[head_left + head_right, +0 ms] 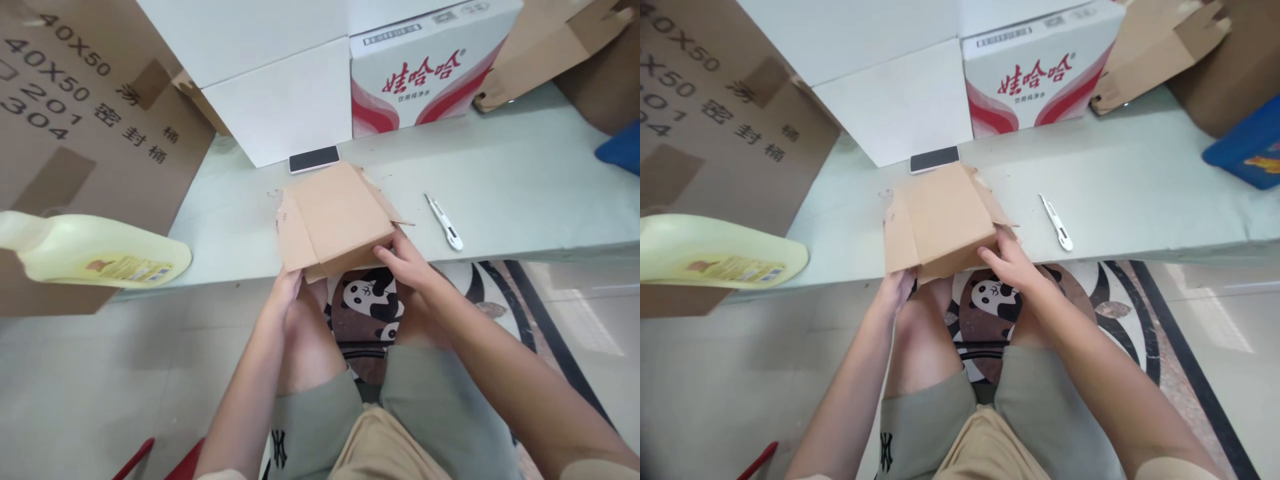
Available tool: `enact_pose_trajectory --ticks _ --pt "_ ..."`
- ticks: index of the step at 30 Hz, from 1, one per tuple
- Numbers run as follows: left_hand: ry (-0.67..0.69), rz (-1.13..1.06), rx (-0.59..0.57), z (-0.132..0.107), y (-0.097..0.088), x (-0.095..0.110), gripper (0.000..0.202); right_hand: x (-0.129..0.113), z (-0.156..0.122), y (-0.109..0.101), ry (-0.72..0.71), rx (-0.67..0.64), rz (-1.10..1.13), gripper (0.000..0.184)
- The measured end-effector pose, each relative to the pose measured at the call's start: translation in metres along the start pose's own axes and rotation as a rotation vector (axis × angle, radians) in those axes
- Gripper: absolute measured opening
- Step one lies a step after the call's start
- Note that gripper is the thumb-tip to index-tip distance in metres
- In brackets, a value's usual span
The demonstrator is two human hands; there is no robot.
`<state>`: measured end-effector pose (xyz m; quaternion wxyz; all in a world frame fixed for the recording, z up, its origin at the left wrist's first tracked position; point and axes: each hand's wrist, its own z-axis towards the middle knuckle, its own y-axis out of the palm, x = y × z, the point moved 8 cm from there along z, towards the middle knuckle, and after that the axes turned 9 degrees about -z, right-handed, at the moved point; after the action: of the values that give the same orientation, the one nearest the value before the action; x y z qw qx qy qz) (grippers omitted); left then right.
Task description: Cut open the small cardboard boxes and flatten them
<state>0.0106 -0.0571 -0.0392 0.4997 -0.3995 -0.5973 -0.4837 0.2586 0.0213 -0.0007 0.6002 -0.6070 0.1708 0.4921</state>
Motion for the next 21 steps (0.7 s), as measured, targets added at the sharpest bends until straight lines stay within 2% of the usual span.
enact_pose_trajectory --ticks 3,5,9,12,14,16,18,21 --pt "0.002 0.022 -0.088 -0.002 0.013 0.004 0.076 -0.002 -0.001 0.007 0.049 -0.004 0.042 0.058" --pt "0.003 0.066 -0.085 -0.001 0.016 0.011 0.072 -0.003 -0.003 0.008 0.091 0.007 0.024 0.060" --pt "0.010 0.198 0.140 -0.001 0.004 0.025 0.043 0.007 -0.010 0.002 0.323 0.058 -0.104 0.067" --pt "0.020 0.234 0.229 -0.005 -0.001 0.034 0.046 0.012 -0.020 -0.009 0.468 0.155 -0.130 0.071" --pt "0.029 0.194 0.242 -0.008 -0.002 0.038 0.046 0.008 -0.025 -0.020 0.451 0.262 -0.095 0.064" --pt "0.030 0.177 0.237 -0.010 -0.003 0.040 0.044 0.005 -0.030 -0.028 0.417 0.332 -0.038 0.049" --pt "0.017 0.199 0.217 -0.012 -0.003 0.039 0.041 0.005 -0.032 -0.033 0.414 0.354 0.027 0.038" --pt "-0.026 0.217 0.165 -0.016 0.001 0.034 0.030 0.007 -0.035 -0.040 0.457 0.381 0.084 0.037"
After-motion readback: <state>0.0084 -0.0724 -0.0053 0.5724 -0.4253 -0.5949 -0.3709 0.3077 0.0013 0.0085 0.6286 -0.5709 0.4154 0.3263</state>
